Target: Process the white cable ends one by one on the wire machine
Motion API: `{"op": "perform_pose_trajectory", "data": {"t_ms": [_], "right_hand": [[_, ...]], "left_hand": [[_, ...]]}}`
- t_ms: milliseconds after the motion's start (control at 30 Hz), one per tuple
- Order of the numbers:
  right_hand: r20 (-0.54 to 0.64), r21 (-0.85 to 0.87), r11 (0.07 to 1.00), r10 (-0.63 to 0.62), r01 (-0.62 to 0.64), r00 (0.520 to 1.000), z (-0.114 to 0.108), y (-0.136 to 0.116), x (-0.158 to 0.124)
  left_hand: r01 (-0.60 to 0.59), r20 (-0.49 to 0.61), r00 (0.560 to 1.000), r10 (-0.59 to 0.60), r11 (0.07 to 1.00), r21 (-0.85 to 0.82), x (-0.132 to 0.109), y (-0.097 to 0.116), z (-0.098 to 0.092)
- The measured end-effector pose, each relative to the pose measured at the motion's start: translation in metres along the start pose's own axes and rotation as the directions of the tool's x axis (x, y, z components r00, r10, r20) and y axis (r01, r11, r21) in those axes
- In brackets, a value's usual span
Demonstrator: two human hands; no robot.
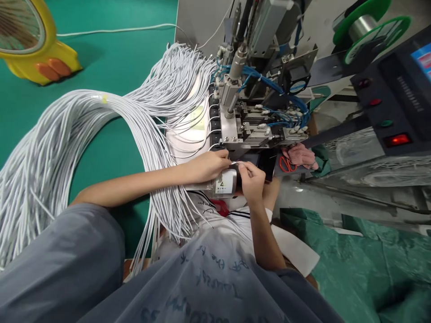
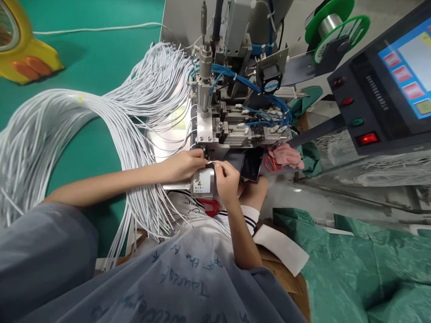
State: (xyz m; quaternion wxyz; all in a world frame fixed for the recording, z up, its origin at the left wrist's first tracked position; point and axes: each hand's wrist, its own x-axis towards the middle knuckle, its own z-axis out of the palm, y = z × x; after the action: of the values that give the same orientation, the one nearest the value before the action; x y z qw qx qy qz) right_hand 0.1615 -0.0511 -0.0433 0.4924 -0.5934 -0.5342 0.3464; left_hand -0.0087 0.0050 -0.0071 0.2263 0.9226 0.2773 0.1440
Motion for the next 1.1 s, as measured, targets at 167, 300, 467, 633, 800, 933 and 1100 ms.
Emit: {"op": "perform_pose_trajectory", "data": {"t_ms": [167,300,467,633,800,933,1100], "right_hand": [[0.149,0.033,0.988,0.144,-0.15,0.978,0.001,0.029,0.023],[0.22,0.106,0.982,0.13,-0.156,0.967,0.011,0.034,0.029],[0.293,0.239,0.935,0.187,-0.262,0.938,0.017,0.04,0.032],[0.344,0.237,0.922,0.215,-0.306,0.914,0.015,0.044,0.035],[0.32,0.185,0.946,0.198,-0.266,0.926,0.016,0.044,0.035],[0.293,0.147,0.962,0.18,-0.23,0.939,0.017,0.044,0.034],[0.27,0.108,0.98,0.136,-0.17,0.953,0.016,0.044,0.036]], "left_hand": [[0.076,0.091,0.991,-0.099,0.971,0.227,0.005,-0.013,0.006],[0.057,0.106,0.99,-0.089,0.96,0.272,0.006,-0.015,0.008],[0.031,0.119,0.99,-0.074,0.945,0.326,0.006,-0.014,0.006],[0.002,0.12,0.992,-0.045,0.941,0.339,0.007,-0.014,0.007],[0.02,0.123,0.99,-0.067,0.937,0.349,0.007,-0.012,0.007],[0.03,0.123,0.989,-0.077,0.937,0.347,0.006,-0.012,0.005],[0.003,0.129,0.99,-0.051,0.937,0.349,0.007,-0.014,0.005]]}}
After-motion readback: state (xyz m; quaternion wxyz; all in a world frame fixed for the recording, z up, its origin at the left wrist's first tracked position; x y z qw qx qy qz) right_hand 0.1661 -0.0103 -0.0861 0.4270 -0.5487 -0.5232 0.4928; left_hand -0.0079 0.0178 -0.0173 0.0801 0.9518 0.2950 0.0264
